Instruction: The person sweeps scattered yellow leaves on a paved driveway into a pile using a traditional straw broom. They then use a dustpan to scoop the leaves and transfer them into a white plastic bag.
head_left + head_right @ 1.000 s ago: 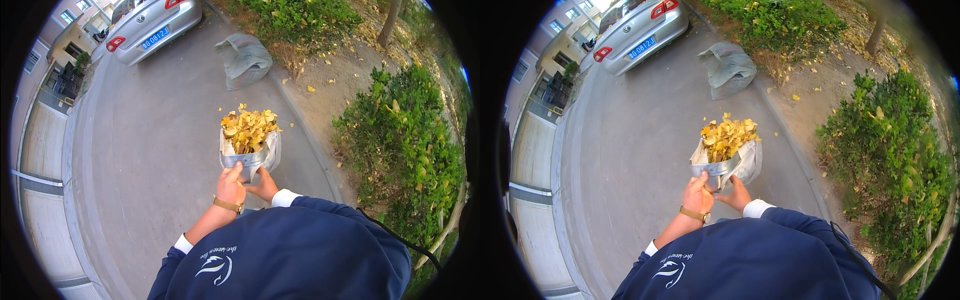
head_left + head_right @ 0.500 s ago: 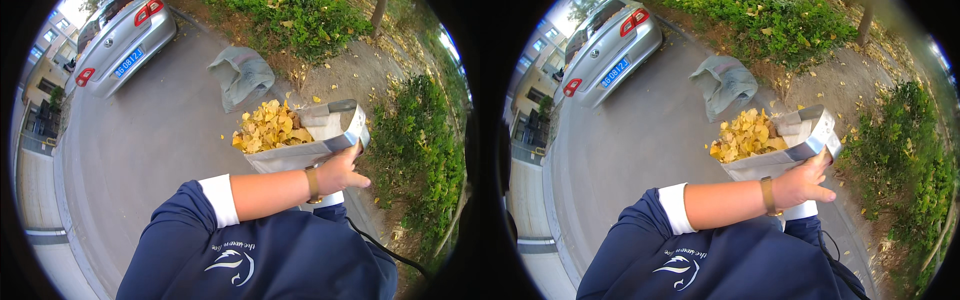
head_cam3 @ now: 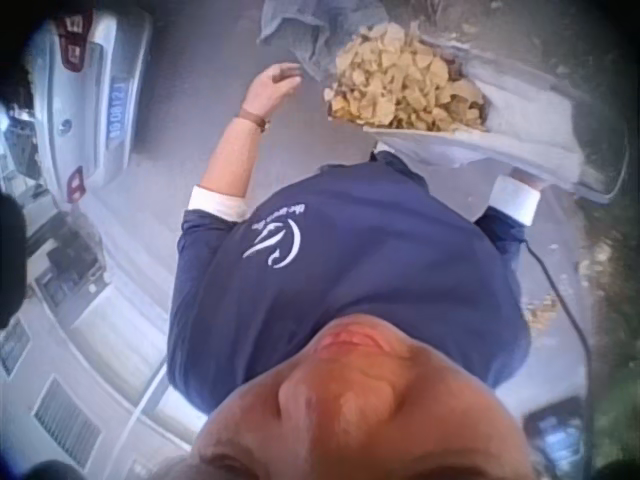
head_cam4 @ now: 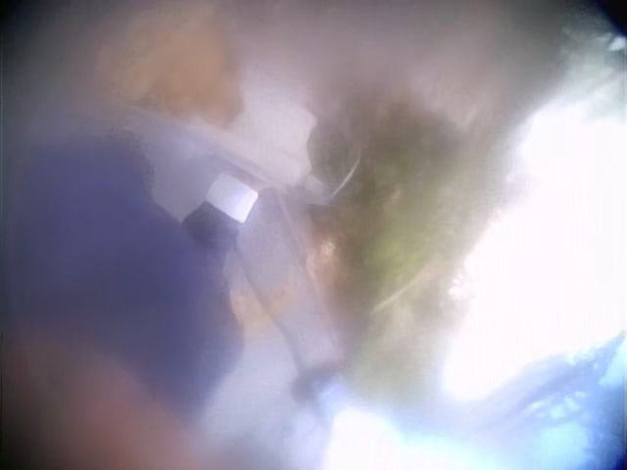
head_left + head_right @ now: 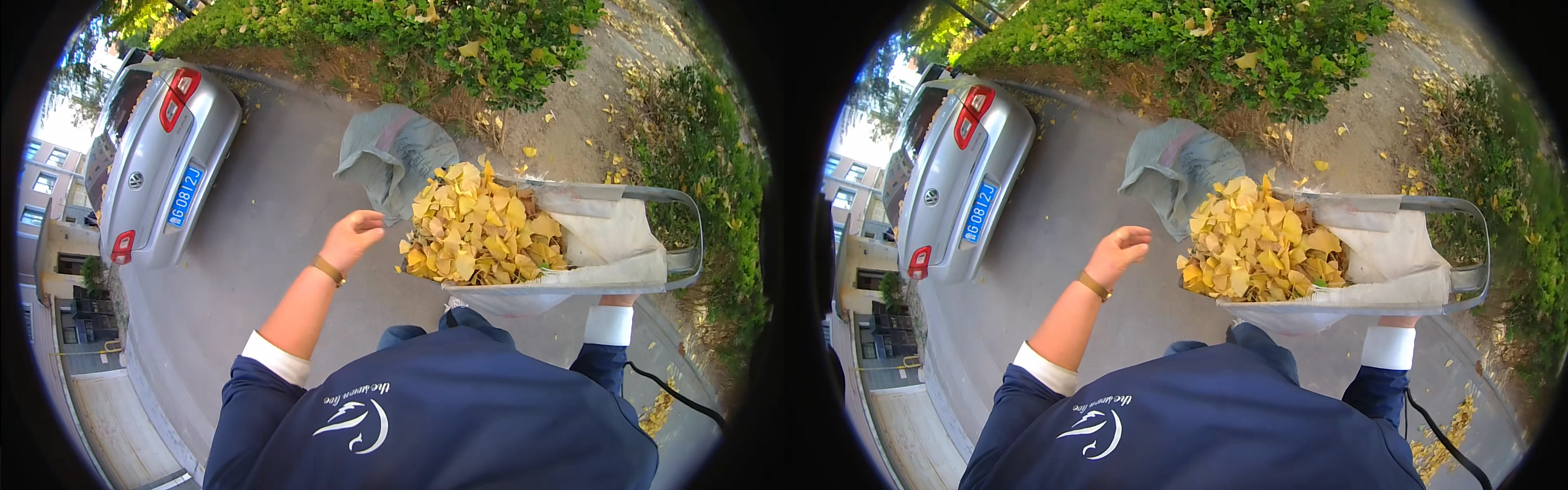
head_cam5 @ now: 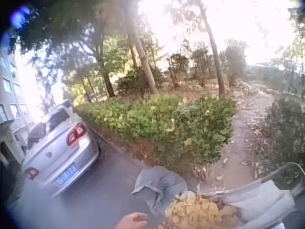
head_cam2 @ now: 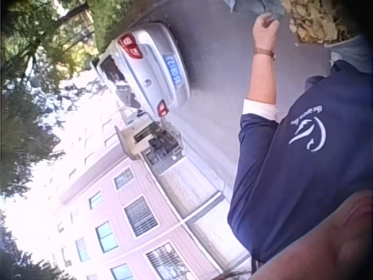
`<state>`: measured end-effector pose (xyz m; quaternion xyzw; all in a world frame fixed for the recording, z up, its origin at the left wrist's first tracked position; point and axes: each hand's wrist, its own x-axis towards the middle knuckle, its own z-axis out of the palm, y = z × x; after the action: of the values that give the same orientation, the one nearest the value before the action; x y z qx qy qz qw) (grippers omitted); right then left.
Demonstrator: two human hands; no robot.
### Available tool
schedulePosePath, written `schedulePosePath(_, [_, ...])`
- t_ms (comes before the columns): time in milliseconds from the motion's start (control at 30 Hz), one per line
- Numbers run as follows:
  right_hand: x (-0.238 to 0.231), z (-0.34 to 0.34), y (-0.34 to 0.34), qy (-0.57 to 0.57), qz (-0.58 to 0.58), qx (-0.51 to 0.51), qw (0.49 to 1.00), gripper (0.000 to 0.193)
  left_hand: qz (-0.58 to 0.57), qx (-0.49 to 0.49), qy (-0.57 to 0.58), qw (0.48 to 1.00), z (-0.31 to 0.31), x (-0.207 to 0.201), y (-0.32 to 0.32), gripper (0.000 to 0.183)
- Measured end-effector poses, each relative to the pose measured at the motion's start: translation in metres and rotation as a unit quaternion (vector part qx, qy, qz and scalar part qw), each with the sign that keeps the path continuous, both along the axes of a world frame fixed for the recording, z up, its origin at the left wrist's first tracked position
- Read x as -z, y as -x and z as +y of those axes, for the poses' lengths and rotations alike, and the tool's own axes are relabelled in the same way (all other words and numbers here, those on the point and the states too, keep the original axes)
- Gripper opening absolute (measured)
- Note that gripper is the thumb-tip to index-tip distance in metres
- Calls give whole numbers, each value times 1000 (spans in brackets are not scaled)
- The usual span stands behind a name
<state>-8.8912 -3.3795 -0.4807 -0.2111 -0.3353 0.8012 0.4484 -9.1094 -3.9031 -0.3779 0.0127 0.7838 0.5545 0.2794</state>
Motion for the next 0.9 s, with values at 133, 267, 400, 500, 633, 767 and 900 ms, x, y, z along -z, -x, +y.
schedulePosePath(133, [-16, -17, 2, -9, -34, 54, 998, 50, 82, 0, 244, 966, -84, 77, 95, 71])
schedulePosePath(267, [-14, -42, -3, -16, -64, 115, 991, 51, 78, 79, 441, 890, -88, 151, 199, 101])
schedulePosePath(400, [1, -54, -9, -14, -100, 175, 979, 52, 44, 106, 566, 816, -26, 229, 257, 115])
schedulePosePath(500, [14, -48, -2, -5, -121, 196, 973, 52, 89, 103, 596, 791, 37, 280, 271, 87])
schedulePosePath(633, [34, -46, 12, 24, -135, 203, 969, 53, 136, 178, 502, 835, 85, 303, 283, 45])
schedulePosePath(767, [61, -65, 17, 46, -129, 199, 970, 53, 247, 155, 341, 894, 125, 282, 270, 35])
schedulePosePath(900, [76, -93, 33, 60, -119, 193, 972, 54, 323, 263, 212, 884, 139, 229, 248, 36])
